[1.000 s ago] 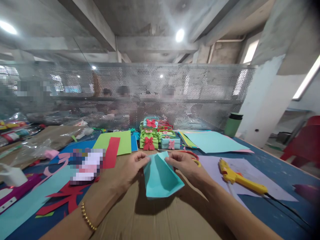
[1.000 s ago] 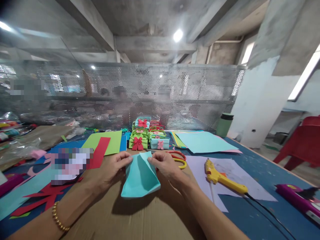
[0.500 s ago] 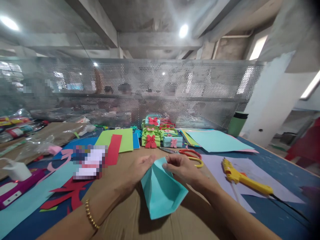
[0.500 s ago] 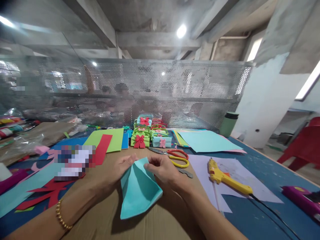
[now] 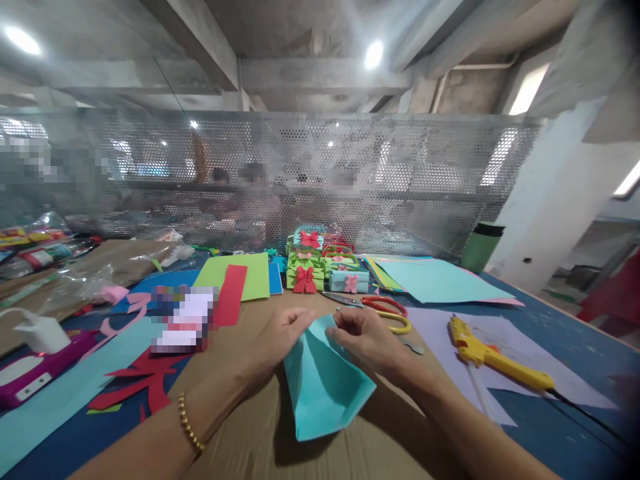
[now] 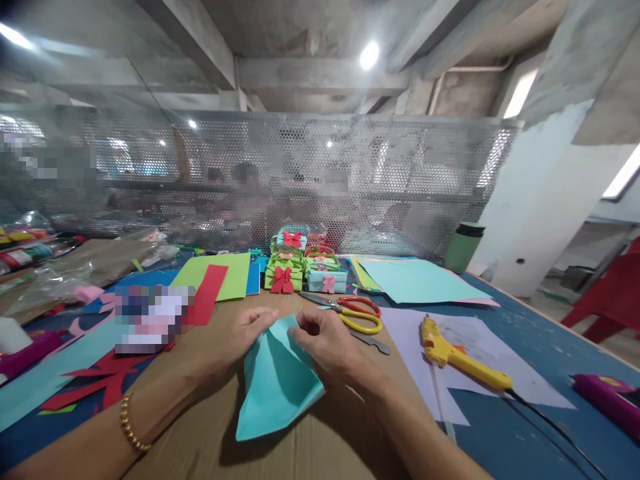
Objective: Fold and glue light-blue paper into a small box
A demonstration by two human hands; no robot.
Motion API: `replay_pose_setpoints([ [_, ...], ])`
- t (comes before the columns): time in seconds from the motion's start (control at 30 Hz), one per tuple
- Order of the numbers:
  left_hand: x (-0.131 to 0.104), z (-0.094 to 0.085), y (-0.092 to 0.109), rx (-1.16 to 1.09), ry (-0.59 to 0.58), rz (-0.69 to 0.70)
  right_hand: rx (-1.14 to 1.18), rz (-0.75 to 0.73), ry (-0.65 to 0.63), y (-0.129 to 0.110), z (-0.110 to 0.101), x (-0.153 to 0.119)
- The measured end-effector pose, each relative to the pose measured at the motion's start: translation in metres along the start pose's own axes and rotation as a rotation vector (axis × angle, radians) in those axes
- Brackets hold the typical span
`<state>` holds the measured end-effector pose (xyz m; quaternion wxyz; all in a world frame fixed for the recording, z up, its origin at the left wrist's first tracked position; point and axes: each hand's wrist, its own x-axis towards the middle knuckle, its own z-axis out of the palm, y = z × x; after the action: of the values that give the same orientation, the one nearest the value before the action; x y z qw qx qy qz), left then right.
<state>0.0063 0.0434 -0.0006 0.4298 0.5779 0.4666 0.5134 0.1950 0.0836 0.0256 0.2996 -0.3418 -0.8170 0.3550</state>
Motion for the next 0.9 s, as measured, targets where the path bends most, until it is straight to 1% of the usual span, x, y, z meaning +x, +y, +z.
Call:
replay_pose_setpoints([
  [0.27, 0.001, -0.001, 0.001, 0.059, -0.047, 0.065, -0.005, -0.026, -0.012, 0.000, 0.001, 0.000],
  [0.4, -0.002, -0.002, 0.005, 0.090, -0.062, 0.062, 0.012, -0.029, -0.007, 0.002, 0.004, 0.000],
  [0.57, -0.003, -0.002, 0.008, 0.094, -0.070, 0.046, 0.058, -0.019, 0.043, 0.008, 0.007, 0.002],
  [0.73, -0.004, -0.001, 0.011, 0.075, -0.069, 0.031, 0.055, -0.022, 0.098, 0.009, 0.006, 0.003],
  [0.9, -0.003, 0.000, 0.010, 0.087, -0.068, 0.048, 0.051, -0.036, 0.107, 0.008, 0.008, 0.001],
])
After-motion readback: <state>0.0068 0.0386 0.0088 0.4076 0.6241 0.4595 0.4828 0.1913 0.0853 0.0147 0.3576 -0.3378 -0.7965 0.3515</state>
